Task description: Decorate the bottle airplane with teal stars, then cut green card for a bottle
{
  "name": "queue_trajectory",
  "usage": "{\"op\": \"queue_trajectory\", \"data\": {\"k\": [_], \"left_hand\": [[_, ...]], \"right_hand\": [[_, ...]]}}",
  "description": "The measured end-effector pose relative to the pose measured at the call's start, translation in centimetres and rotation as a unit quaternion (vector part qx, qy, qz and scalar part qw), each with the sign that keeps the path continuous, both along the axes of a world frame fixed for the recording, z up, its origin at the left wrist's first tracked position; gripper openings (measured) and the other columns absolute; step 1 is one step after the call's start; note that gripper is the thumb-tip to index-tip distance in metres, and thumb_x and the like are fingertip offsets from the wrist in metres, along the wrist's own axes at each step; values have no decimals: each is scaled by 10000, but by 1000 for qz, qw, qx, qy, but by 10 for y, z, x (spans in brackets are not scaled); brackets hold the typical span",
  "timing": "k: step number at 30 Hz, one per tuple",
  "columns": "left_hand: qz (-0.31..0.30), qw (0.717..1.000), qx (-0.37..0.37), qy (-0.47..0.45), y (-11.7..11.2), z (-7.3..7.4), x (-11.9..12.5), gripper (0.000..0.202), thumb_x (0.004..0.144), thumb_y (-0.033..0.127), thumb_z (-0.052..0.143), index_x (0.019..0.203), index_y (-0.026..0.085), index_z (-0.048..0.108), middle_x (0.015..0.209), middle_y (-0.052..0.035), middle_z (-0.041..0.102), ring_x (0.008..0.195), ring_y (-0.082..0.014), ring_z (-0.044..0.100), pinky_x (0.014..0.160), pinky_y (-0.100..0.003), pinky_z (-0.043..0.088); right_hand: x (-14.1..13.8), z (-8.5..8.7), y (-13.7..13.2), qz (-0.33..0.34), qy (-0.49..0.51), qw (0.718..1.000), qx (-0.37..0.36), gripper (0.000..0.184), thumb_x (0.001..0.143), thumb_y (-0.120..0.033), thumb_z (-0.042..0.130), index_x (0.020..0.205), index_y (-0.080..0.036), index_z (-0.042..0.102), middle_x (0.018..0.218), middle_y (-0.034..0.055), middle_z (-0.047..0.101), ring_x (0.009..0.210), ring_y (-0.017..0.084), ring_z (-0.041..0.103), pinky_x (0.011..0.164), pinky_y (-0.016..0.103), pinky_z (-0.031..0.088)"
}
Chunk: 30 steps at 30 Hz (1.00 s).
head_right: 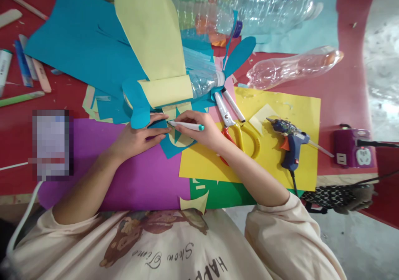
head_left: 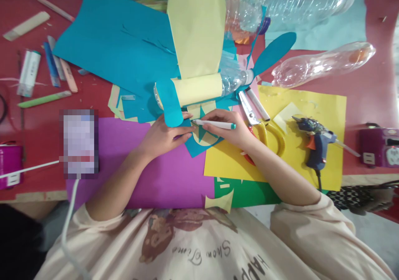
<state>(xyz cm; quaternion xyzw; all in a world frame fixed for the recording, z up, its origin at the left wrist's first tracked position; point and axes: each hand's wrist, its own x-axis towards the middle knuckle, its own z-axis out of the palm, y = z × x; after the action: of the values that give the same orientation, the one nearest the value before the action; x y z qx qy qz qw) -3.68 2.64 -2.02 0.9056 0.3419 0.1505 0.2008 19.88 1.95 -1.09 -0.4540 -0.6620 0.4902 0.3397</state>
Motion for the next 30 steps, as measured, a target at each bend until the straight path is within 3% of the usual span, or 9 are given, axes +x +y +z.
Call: {"op": "queue_trajectory", "data": {"k": [13,30], "left_hand": [[7,1000,-16,1,0,0,0,318,1000,343,460,1082,229,746,1356,-90,618,1280,-281,560,1065,-475,473],[0,1000,-6,1,0,0,0,314,998,341,467,1131,234,731,1359,-102,613,1275,-289,564,1057,-483,480]], "right_hand": [[1,-1,0,-3,-4,1000,1,402,843,-556,631,886,-161,698,823,54,713,685,130,602,570,247,422],[3,0,0,-7,10,1000,-15,306,843,-451,653,872,-150,702,791,38,704,655,111,574,552,234,395]]}}
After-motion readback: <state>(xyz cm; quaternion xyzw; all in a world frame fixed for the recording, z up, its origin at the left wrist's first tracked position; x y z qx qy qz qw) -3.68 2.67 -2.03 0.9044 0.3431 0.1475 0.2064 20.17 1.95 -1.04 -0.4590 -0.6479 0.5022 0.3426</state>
